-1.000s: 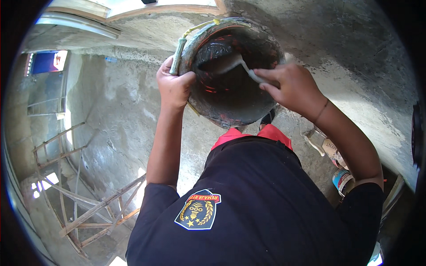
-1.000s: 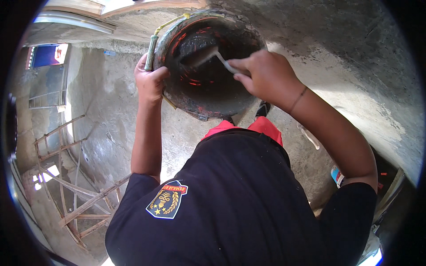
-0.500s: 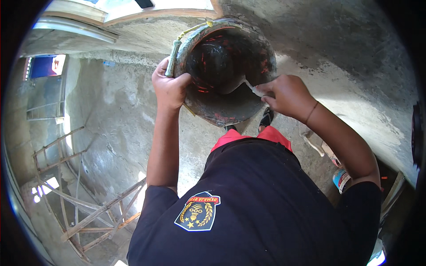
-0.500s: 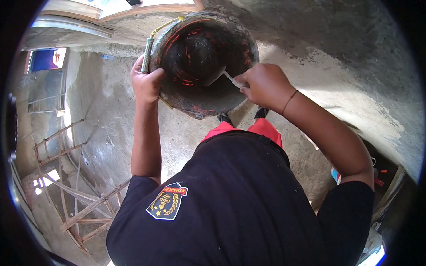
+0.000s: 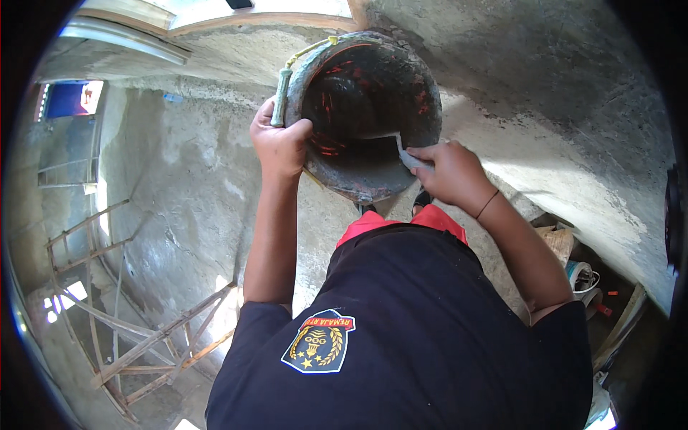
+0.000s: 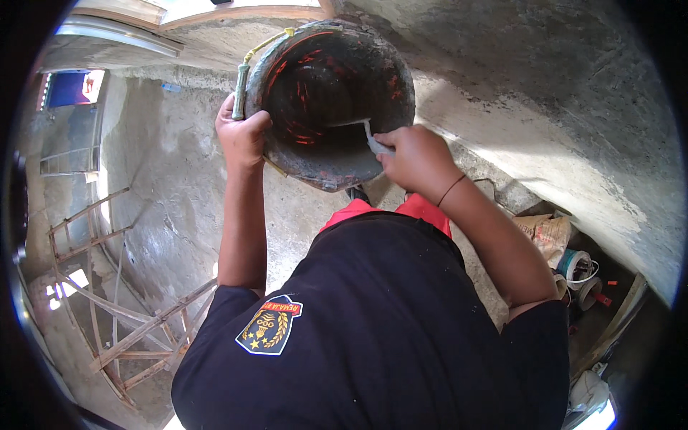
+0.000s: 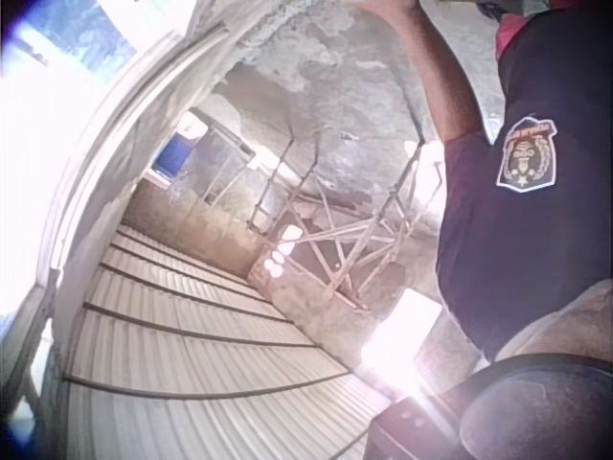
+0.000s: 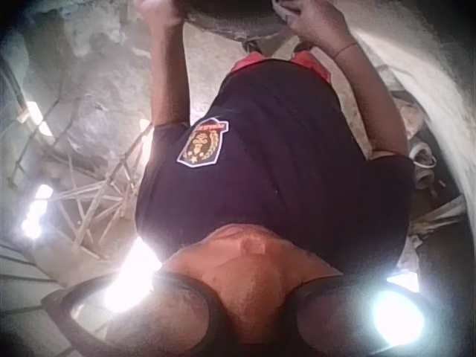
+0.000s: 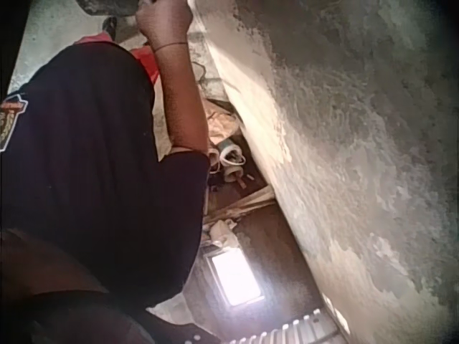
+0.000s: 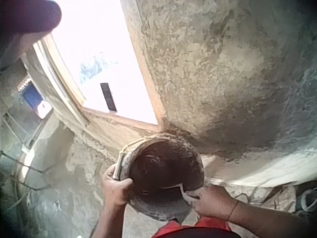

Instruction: The person scoops mortar from a bucket with a trowel and applies it onto the wall, smoothing it over the surface.

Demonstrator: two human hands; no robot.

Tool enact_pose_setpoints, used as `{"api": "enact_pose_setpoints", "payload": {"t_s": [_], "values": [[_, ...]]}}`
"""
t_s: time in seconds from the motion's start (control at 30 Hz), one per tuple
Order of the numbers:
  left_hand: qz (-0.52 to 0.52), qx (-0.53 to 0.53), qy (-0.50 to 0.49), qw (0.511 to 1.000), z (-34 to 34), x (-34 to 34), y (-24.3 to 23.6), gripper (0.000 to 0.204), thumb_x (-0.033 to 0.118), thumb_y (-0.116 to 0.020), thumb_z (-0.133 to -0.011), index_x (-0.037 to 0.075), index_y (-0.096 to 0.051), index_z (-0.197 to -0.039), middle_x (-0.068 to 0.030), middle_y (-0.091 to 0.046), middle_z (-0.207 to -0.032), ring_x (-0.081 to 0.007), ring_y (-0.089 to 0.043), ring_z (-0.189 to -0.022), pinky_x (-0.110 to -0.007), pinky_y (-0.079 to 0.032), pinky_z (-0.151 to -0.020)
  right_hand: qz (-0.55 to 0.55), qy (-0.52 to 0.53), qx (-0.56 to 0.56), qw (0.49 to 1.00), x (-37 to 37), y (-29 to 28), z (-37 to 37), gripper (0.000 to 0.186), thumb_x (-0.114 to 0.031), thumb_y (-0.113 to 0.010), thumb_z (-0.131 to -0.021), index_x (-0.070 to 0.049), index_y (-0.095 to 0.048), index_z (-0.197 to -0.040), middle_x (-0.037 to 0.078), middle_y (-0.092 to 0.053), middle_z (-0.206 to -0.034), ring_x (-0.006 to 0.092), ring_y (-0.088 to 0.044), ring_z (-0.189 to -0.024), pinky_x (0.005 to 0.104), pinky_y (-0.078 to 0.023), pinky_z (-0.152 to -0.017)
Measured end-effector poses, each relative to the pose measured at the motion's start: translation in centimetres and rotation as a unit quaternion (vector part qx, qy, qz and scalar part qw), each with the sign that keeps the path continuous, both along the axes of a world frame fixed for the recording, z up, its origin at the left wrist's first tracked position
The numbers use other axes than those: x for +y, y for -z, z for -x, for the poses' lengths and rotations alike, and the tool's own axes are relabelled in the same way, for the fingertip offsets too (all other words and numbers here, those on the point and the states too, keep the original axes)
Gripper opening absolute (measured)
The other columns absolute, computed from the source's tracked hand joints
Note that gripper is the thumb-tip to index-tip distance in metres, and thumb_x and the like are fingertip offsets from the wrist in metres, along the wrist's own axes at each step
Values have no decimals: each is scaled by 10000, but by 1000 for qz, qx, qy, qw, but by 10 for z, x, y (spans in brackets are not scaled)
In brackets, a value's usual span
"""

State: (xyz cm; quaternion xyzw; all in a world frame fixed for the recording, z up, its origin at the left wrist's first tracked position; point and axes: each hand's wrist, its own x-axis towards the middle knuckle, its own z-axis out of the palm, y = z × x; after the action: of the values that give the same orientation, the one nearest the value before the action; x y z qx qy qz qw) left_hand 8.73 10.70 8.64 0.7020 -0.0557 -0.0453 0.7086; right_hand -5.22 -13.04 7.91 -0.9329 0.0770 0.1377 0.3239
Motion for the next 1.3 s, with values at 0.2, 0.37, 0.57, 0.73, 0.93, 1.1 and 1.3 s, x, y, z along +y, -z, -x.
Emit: {"api": "enact_pose_setpoints", "payload": {"t_s": [0.2, 0.37, 0.57, 0.73, 0.93, 1.1, 1.3], "values": [[3, -23, 5, 1000, 4, -6, -1, 327, -61, -560, -632, -43, -649, -947, -1, -648, -827, -63, -576, -709, -200, -464, -683, -17, 37, -51, 998, -9, -9, -29, 322, -219, -670, -814, -122, -708, -1120, 188, -692, -972, 346, -681, -874, 394, -530, -808], [3, -26, 5, 1000, 3, -6, -5, 316, -64, -560, -635, -35, -649, -936, 0, -647, -814, -66, -575, -679, -205, -466, -650, -10, 37, -40, 998, 9, 16, -20, 339, -226, -650, -829, -126, -693, -1149, 191, -692, -953, 354, -676, -865, 414, -527, -807], [-7, 5, 13, 1000, 6, 8, 11, 396, -61, -568, -623, -34, -644, -1010, 7, -640, -822, -79, -566, -669, -215, -467, -650, 63, -58, -27, 996, -6, 4, -12, 376, -228, -682, -795, -151, -685, -1163, 156, -690, -884, 339, -671, -827, 428, -533, -760], [-14, -11, 47, 999, 7, 4, 9, 322, -51, -553, -624, -48, -646, -933, -1, -638, -827, -64, -561, -721, -204, -466, -700, 257, -163, -134, 943, -33, 12, -33, 316, -105, -653, -763, -78, -656, -1078, 115, -590, -913, 322, -647, -769, 432, -527, -680], [-21, -19, 54, 998, 13, 1, 5, 312, -52, -556, -619, -42, -649, -917, 0, -637, -823, -65, -557, -711, -204, -465, -687, 238, -220, -161, 932, -21, 22, -34, 172, -35, -616, -728, -45, -639, -898, 117, -592, -893, 301, -664, -785, 404, -546, -669], [-31, 1, 35, 999, 16, 2, 11, 309, -52, -560, -618, -40, -651, -913, 6, -636, -812, -63, -551, -698, -200, -460, -672, 193, -246, -172, 934, -15, 34, -20, 202, -37, -619, -722, -40, -643, -923, 105, -590, -896, 302, -659, -799, 404, -546, -685], [2, 20, 24, 1000, 14, 2, 25, 315, -53, -571, -619, -37, -655, -922, 11, -634, -802, -58, -546, -681, -199, -457, -655, 101, -230, -111, 962, -21, 45, -11, 394, -100, -689, -712, -98, -688, -1106, 85, -619, -962, 291, -658, -813, 406, -530, -704]]}}
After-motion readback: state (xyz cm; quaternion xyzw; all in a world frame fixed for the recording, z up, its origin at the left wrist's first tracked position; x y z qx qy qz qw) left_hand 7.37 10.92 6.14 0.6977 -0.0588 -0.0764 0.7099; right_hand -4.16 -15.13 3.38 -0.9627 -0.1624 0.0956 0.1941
